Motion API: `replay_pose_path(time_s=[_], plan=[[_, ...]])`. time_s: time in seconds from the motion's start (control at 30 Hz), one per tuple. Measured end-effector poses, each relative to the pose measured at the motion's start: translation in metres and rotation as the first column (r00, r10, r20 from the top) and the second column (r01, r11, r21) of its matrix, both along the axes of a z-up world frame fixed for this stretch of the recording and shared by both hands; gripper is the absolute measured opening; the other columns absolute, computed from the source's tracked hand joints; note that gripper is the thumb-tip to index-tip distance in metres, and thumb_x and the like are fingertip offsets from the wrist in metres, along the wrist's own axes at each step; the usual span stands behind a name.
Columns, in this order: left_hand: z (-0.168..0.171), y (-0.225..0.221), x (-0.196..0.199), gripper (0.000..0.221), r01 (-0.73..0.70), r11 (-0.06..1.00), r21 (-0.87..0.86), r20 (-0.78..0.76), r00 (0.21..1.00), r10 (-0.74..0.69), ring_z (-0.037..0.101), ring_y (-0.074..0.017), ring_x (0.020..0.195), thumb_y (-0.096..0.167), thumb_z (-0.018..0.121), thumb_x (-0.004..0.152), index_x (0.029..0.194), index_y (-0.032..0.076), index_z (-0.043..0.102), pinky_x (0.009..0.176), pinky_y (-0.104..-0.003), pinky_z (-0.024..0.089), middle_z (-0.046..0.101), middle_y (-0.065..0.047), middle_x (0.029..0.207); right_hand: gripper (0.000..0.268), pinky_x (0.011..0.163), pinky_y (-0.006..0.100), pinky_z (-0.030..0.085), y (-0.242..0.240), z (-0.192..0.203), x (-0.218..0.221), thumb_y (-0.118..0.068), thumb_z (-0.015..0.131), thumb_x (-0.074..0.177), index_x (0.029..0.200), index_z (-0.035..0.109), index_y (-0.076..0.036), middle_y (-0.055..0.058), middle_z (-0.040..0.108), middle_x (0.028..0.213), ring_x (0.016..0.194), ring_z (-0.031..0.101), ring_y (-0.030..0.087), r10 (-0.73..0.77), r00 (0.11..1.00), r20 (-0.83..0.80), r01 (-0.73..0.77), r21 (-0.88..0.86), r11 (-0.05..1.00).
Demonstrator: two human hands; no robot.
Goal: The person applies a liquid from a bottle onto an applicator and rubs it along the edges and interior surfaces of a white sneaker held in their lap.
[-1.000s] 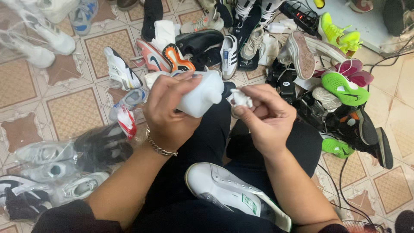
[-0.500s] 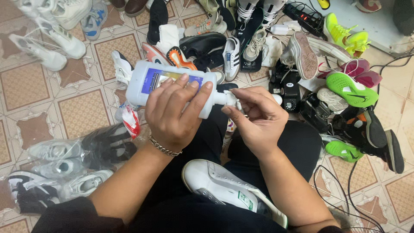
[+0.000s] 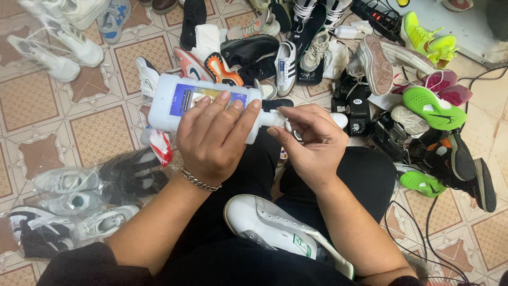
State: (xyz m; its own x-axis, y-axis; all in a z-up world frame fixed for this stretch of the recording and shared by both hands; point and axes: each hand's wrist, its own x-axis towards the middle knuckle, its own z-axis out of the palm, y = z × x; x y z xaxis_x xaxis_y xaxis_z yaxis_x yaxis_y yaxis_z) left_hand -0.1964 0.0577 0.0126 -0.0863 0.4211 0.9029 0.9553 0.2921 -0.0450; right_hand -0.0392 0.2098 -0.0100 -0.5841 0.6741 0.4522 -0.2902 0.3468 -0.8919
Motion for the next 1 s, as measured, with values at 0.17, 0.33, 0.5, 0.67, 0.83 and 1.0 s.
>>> replay_pose_path(time_s=[0.17,0.33,0.5,0.67,0.83,1.0], plan=[[-0.005,-0.006,-0.008,0.021,0.018,0.998,-0.054,0.038,0.999,-0.016,0.091,-0.0283,0.117,0.016,0.083,0.122,0.13,0.022,0.1,0.109,-0.049,0.071,0.086,0.0,0.106,0.042,0.08,0.027,0.063,0.002,0.0,0.0,0.005,0.11,0.094,0.131,0.091,0.005,0.018,0.082,0.107,0.091,0.067,0.011,0.01,1.0,0.017,-0.01,-0.008,1.0],[-0.035,-0.029,-0.044,0.038,-0.082,0.991,-0.105,0.51,0.851,0.124,0.086,-0.0361,0.099,0.022,0.117,0.096,0.124,0.016,0.092,0.089,-0.05,0.068,0.076,-0.003,0.102,0.05,0.088,0.032,0.066,0.027,-0.022,0.027,-0.002,0.109,0.098,0.141,0.087,0.007,0.023,0.085,0.123,0.106,0.077,0.017,-0.019,1.0,0.001,0.019,-0.081,0.997],[-0.212,-0.089,-0.109,0.058,-0.075,0.956,-0.284,0.81,0.515,0.281,0.084,-0.0416,0.11,0.029,0.119,0.08,0.128,0.012,0.091,0.097,-0.053,0.064,0.089,-0.014,0.116,0.051,0.098,0.039,0.074,0.08,-0.071,0.12,-0.007,0.103,0.103,0.149,0.081,0.003,0.018,0.08,0.121,0.1,0.078,0.02,-0.223,0.975,0.024,0.22,-0.298,0.929],[-0.466,-0.152,-0.119,0.088,-0.004,0.873,-0.488,0.849,0.233,0.475,0.079,-0.0396,0.137,0.045,0.116,0.07,0.144,0.005,0.091,0.12,-0.045,0.06,0.084,-0.022,0.145,0.042,0.103,0.028,0.076,0.084,-0.09,0.216,-0.012,0.091,0.116,0.155,0.077,-0.007,0.016,0.082,0.133,0.098,0.079,0.014,-0.366,0.917,0.156,0.396,-0.433,0.809],[-0.472,-0.167,-0.083,0.035,0.096,0.916,-0.391,0.845,0.432,0.315,0.068,-0.0262,0.07,0.039,0.098,0.077,0.07,0.024,0.068,0.072,-0.046,0.049,0.066,-0.002,0.069,0.036,0.107,0.025,0.079,0.068,-0.103,0.277,-0.036,0.091,0.127,0.155,0.079,-0.017,0.009,0.078,0.129,0.111,0.085,0.017,-0.468,0.838,0.281,0.546,-0.444,0.711],[-0.526,-0.186,-0.063,0.047,0.072,0.771,-0.633,0.773,0.116,0.624,0.084,-0.0374,0.1,0.038,0.116,0.074,0.105,0.017,0.089,0.087,-0.055,0.064,0.087,-0.016,0.107,0.032,0.109,0.02,0.08,0.063,-0.103,0.294,-0.031,0.09,0.126,0.151,0.081,-0.014,0.005,0.082,0.132,0.114,0.087,0.013,-0.47,0.831,0.299,0.556,-0.421,0.717]])
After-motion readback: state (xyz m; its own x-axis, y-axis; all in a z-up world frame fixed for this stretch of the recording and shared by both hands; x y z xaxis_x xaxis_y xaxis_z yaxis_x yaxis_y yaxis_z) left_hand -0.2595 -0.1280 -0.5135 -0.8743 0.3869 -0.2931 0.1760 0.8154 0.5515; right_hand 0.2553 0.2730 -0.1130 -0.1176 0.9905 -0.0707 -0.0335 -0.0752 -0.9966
